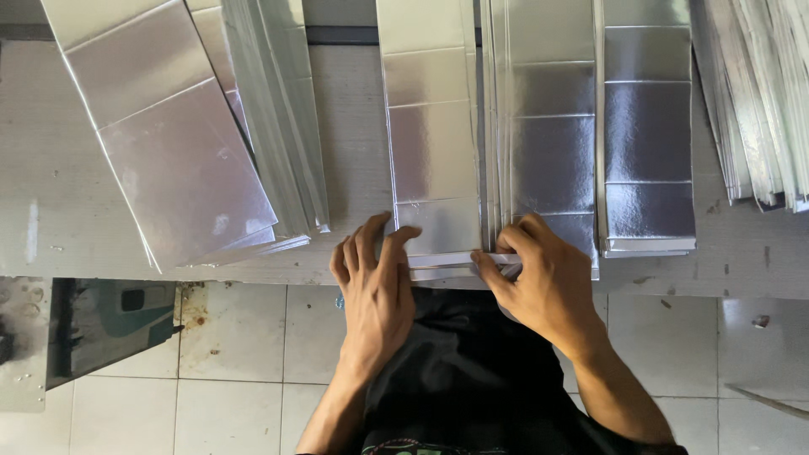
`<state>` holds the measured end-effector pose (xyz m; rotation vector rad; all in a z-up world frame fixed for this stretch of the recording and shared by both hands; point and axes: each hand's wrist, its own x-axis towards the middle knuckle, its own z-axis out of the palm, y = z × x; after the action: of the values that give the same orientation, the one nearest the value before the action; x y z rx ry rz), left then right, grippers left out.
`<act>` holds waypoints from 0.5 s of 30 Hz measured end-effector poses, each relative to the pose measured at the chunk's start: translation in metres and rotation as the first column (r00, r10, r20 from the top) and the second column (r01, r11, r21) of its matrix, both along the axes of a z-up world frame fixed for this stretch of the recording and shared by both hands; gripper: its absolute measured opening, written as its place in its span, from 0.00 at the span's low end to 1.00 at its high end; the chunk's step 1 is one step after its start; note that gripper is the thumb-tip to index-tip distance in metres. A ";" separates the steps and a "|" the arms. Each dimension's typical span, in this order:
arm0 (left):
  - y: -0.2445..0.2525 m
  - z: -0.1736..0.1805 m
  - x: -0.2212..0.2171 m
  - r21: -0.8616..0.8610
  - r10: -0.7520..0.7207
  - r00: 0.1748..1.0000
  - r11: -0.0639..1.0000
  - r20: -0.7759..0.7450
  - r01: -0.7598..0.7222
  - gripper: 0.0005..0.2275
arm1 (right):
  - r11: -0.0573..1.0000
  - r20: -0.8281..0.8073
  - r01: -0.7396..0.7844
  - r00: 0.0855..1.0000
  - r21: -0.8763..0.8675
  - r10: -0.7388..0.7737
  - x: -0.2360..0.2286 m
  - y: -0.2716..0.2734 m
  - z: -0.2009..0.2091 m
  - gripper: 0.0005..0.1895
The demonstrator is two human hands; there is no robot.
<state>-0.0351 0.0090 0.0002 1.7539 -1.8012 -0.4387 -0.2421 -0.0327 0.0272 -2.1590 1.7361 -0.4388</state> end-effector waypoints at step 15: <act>-0.026 -0.004 -0.065 -0.176 -0.194 0.980 0.964 0.052 0.201 0.21 | 0.984 0.030 -0.075 0.997 0.164 0.071 -0.014 -0.004 -0.004 0.14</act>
<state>-0.1003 -0.0175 -0.0038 1.4744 -1.9839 -0.3137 -0.2563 -0.0364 0.0235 -2.0835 1.6141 -0.2896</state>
